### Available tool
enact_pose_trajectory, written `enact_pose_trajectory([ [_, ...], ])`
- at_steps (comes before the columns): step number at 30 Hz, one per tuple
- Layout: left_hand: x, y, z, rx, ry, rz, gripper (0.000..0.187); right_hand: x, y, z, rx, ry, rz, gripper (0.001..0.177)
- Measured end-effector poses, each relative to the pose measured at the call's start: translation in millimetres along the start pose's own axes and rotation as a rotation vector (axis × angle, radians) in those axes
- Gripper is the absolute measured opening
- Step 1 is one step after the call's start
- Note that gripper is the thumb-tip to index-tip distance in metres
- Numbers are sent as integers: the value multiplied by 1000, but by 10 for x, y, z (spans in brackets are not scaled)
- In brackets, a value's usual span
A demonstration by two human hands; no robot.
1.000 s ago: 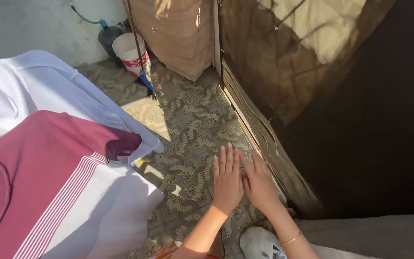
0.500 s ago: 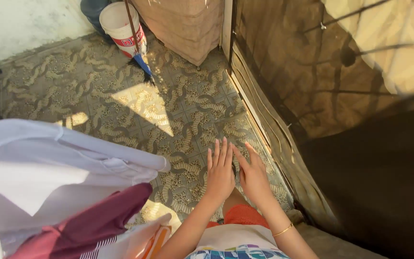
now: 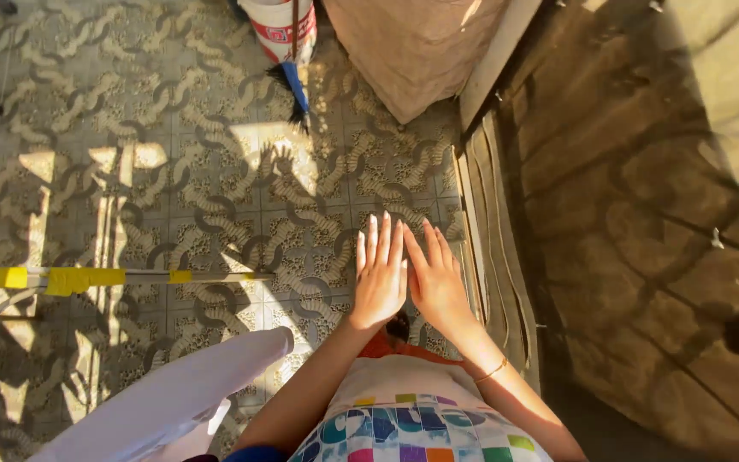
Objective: The person hangs a light blue shirt on a hanger and places it on a clothes rack. They then retrieve several small garments from a bucket and hang them on a blue circular drying rack.
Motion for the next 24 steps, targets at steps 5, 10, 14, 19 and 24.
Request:
enact_pose_trajectory([
  [5,-838,-28,-437,249,179,-159,57,-211,-276,-1064,-85,160,70,65],
  [10,-1718,279,-840,255,295,-104,51,-670,-562,-2102,-31,304,88,65],
  [14,-2486,691,-1235,145,363,-87,62,-1200,-648,-2961,-108,381,42,64],
  [19,-3412,1109,-1654,185,460,-137,63,-1860,-771,-4034,-173,547,25,60],
  [24,-4227,1460,-1706,252,580,-224,57,-2584,-1094,-4759,-284,683,-24,59],
])
Point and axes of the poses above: each hand's wrist, its own z-axis away from the middle knuckle, its own y-axis out of the back of the hand, x = y × z, the point moved 1 cm from there along -z, towards the middle knuckle, and after that the axes turned 5 degrees about -y, right-handed, at the moved point
